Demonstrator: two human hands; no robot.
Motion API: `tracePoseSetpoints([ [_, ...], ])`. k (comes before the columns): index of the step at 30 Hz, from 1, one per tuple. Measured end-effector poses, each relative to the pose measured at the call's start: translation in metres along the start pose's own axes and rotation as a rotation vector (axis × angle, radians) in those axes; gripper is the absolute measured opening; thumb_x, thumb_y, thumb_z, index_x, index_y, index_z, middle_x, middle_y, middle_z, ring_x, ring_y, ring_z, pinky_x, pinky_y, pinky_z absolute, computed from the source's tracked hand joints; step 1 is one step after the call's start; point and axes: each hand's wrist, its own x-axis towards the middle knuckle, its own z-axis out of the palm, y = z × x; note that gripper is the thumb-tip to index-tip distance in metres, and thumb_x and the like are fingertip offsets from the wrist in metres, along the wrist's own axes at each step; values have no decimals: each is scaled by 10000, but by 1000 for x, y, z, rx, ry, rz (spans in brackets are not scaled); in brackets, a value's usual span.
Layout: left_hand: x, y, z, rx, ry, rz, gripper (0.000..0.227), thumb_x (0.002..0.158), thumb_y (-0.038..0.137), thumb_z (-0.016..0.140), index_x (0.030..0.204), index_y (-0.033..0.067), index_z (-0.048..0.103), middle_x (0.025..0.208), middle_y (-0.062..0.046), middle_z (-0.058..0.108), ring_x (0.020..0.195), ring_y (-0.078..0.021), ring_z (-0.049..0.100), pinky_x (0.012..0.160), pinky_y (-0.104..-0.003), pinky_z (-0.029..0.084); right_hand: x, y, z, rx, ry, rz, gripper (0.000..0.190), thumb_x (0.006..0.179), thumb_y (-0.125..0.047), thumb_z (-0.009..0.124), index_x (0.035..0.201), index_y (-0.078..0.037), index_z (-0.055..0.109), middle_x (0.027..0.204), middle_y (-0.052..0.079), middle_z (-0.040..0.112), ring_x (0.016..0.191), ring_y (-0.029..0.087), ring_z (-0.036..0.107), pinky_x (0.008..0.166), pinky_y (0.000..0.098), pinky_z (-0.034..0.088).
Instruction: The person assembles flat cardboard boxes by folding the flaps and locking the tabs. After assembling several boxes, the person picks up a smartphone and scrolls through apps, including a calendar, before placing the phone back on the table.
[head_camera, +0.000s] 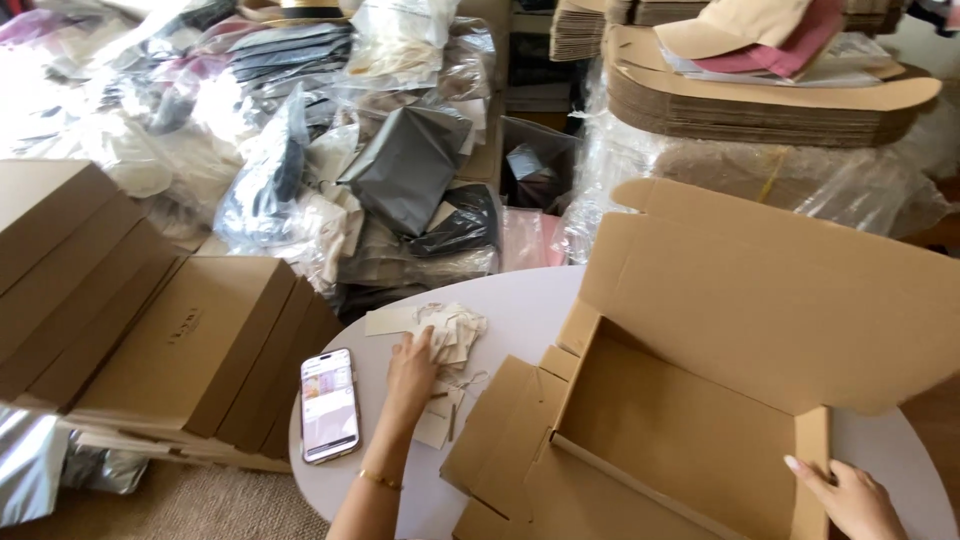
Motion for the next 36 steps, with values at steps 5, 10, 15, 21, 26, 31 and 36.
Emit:
tracePoseSetpoints([
  [5, 4, -14, -1, -303, 48, 29, 777, 700, -73, 422, 1442, 103, 569, 1410, -176, 604, 1303, -359, 562, 1135, -428, 403, -31, -22, -21, 113, 17, -45, 588, 855, -622, 656, 735, -46, 644, 769, 138, 795, 809, 292, 706, 798, 318, 494],
  [10, -9, 47, -70, -52, 34, -149, 367, 949, 82, 441, 1154, 190, 725, 838, -256, 730, 819, -509, 669, 721, -556, 475, -51, -47, -50, 155, -90, -18, 600, 903, -625, 595, 885, -37, 719, 993, 135, 812, 965, 281, 716, 881, 347, 501],
  [15, 5, 103, -39, -115, 324, 112, 308, 948, 165, 590, 1201, 225, 754, 912, -114, 773, 819, -357, 694, 749, -461, 505, -43, -33, -49, 264, -86, -104, 562, 953, -565, 636, 733, -72, 478, 710, 55, 532, 716, 200, 469, 707, 319, 386],
  [21, -30, 232, 1, -88, 424, 760, 287, 897, 35, 552, 1134, 159, 656, 945, -37, 681, 814, -213, 683, 723, -342, 533, -47, -32, -58, 351, -138, -121, 679, 972, -618, 614, 1095, 21, 422, 1086, 177, 460, 1053, 345, 393, 918, 449, 318],
  [26, -45, 289, 100, 334, 492, 1150, 117, 930, 163, 613, 1036, 206, 639, 910, -13, 666, 826, -194, 696, 674, -316, 571, -56, -36, -59, 288, -146, -138, 956, 980, -698, 532, 1449, 135, 525, 1466, 331, 569, 1442, 494, 440, 1240, 555, 282],
  [31, -56, 310, 127, 27, -358, 923, 240, 806, 452, 778, 870, 222, 762, 716, -103, 744, 717, -392, 767, 636, -505, 630, -54, -32, -54, 319, -143, -160, 994, 979, -755, 471, 1457, 116, 524, 1492, 314, 552, 1458, 449, 443, 1292, 530, 142],
  [36, -54, 308, 106, -113, -563, 783, 210, 773, 305, 848, 834, 158, 710, 799, -63, 761, 811, -359, 770, 699, -483, 626, -56, -33, -56, 354, -132, -164, 1001, 990, -744, 465, 1455, 142, 511, 1490, 344, 535, 1457, 473, 427, 1290, 524, 126],
])
